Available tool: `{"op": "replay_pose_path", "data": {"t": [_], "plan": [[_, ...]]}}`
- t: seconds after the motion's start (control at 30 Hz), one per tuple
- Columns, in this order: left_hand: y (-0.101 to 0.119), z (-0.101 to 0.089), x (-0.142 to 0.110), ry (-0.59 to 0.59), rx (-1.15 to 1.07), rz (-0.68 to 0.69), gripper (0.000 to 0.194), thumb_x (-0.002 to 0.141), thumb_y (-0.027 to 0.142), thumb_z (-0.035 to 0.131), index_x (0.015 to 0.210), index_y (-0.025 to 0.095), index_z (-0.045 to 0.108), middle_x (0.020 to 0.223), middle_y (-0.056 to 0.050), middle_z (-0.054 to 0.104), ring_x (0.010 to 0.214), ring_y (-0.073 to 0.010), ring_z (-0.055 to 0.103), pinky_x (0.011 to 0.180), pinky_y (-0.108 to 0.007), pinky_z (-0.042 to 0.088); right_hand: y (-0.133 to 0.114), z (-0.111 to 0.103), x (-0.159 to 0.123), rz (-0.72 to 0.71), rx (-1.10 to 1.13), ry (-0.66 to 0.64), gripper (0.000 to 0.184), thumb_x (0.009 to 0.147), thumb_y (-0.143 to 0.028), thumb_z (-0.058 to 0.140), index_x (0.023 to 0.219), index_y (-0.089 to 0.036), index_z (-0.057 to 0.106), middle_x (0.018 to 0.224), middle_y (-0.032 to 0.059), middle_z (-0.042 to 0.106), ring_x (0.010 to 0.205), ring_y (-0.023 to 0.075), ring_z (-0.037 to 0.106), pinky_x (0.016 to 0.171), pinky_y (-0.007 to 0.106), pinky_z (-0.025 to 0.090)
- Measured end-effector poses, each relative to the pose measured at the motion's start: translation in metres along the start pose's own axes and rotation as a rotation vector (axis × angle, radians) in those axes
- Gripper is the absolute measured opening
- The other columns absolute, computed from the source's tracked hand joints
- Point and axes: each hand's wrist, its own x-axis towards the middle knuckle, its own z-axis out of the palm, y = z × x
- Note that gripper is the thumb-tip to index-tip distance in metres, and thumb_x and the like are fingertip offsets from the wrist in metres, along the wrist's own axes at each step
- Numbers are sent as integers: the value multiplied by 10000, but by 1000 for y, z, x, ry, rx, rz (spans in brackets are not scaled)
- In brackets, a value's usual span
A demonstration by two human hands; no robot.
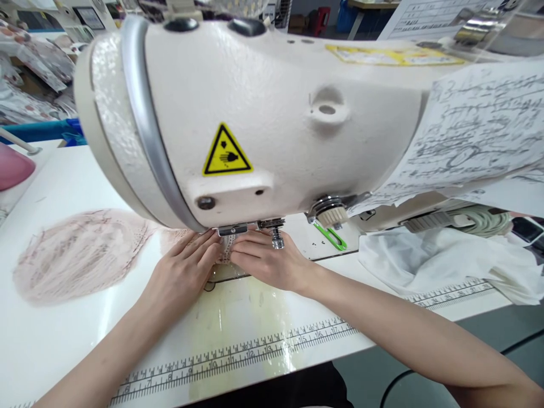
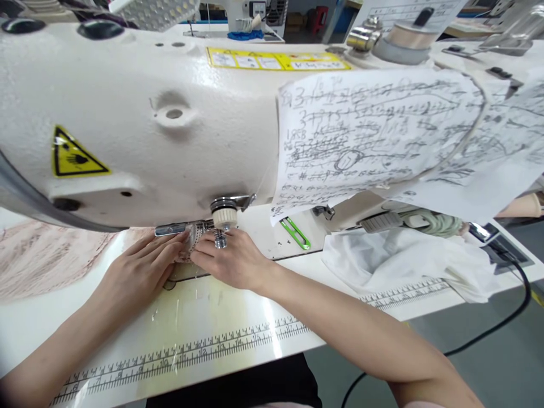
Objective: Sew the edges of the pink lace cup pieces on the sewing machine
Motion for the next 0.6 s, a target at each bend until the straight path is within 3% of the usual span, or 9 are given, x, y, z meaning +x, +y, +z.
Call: {"op": "replay_pose_path", "data": {"t": [0.23, 0.47, 0.6], "plan": [[2, 1, -1, 0, 64, 9, 322, 938, 105, 348, 1132, 68, 602, 1260, -147, 632, 1120, -246, 633, 1032, -423, 436, 1, 4, -7, 44, 12, -120, 264, 883, -5, 439, 800, -189, 609, 852, -59, 676, 723, 71, 534, 625, 268, 327], [2, 1, 0, 4, 101, 31, 357, 921, 90, 328, 1144, 35, 601, 1241, -169, 639, 1105, -244, 641, 1025, -411, 438, 6, 2, -1, 40, -74, -70, 290, 869, 9, 448, 692, -193, 557, 686, -98, 617, 575, 60, 431, 625, 263, 321], [1, 2, -2, -19, 124, 62, 418, 913, 73, 330, 1265, 58, 556, 1303, -159, 598, 1151, -262, 615, 1016, -446, 443, 9, 1, 0, 54, -41, -120, 284, 890, -23, 446, 729, -198, 601, 724, -86, 647, 595, 61, 477, 597, 258, 324]]}}
